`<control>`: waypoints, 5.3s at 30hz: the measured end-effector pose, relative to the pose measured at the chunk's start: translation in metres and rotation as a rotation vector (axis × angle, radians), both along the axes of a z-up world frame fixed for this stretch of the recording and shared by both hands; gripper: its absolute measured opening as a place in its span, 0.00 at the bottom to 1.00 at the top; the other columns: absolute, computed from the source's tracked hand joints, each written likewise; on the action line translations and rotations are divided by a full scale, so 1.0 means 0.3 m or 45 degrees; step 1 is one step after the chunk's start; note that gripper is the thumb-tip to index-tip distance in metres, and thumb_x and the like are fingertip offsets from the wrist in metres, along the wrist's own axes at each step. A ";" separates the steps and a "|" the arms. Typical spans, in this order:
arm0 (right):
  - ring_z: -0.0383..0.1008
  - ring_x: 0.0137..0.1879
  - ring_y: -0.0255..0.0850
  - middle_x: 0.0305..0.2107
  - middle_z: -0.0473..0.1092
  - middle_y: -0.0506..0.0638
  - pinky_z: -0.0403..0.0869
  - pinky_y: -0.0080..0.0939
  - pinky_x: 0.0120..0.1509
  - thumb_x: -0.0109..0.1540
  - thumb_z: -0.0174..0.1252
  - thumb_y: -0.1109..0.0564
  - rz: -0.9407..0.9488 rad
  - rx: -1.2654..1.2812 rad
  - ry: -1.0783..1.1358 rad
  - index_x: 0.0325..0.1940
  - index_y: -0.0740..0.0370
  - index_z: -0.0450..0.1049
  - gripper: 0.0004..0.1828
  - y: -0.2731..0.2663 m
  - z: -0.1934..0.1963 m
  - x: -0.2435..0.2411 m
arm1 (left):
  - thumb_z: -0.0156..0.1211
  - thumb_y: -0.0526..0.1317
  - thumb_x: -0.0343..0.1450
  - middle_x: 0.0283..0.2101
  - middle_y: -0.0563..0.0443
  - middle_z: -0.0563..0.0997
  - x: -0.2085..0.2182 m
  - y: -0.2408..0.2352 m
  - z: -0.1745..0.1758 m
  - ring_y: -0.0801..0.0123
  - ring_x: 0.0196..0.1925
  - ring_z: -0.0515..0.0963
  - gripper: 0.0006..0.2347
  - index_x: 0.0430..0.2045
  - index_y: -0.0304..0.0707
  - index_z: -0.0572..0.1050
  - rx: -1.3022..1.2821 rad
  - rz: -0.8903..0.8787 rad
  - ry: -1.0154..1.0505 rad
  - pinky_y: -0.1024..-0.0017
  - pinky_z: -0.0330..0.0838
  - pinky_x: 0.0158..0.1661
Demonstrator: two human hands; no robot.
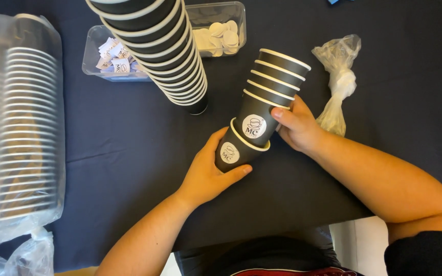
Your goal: Peeling small labels and applying them to the exterior of paper coffee cups.
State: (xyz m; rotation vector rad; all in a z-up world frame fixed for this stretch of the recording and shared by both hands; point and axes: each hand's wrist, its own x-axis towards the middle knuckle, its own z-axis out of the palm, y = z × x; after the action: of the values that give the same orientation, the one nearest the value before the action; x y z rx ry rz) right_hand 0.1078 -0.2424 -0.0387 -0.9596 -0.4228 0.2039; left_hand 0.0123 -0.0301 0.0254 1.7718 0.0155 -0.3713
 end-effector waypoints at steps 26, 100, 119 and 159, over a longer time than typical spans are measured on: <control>0.66 0.67 0.55 0.59 0.70 0.67 0.67 0.67 0.67 0.55 0.65 0.66 0.239 -0.289 -0.229 0.71 0.75 0.61 0.40 0.014 -0.066 -0.117 | 0.68 0.39 0.68 0.58 0.35 0.74 -0.022 0.029 -0.077 0.51 0.57 0.77 0.33 0.67 0.31 0.59 -0.472 -0.063 -0.247 0.59 0.74 0.54; 0.74 0.61 0.51 0.51 0.77 0.64 0.74 0.63 0.62 0.51 0.75 0.63 0.283 -0.432 -0.224 0.61 0.74 0.72 0.36 0.061 0.005 -0.152 | 0.49 0.53 0.78 0.75 0.28 0.54 -0.038 -0.006 -0.008 0.41 0.76 0.54 0.32 0.71 0.26 0.55 -0.840 0.009 0.191 0.47 0.53 0.70; 0.55 0.73 0.52 0.65 0.59 0.68 0.51 0.61 0.81 0.62 0.73 0.62 -0.840 -0.743 -0.773 0.74 0.74 0.51 0.45 -0.074 0.057 0.025 | 0.77 0.36 0.63 0.49 0.45 0.67 0.134 0.158 -0.174 0.53 0.50 0.71 0.23 0.46 0.39 0.69 0.379 0.675 -1.114 0.66 0.73 0.48; 0.71 0.53 0.54 0.43 0.70 0.55 0.72 0.51 0.55 0.56 0.69 0.58 -0.763 -1.672 -1.314 0.59 0.59 0.75 0.26 0.524 0.024 0.229 | 0.84 0.45 0.59 0.69 0.42 0.68 0.235 0.400 -0.276 0.46 0.69 0.69 0.47 0.70 0.44 0.55 0.490 1.077 -0.511 0.49 0.66 0.66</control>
State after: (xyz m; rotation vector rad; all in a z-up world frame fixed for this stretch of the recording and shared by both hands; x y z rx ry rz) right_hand 0.1765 -0.0853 -0.0314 -2.4368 -0.9422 -0.7058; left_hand 0.0827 0.0899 -0.0574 2.0031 0.5616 0.6343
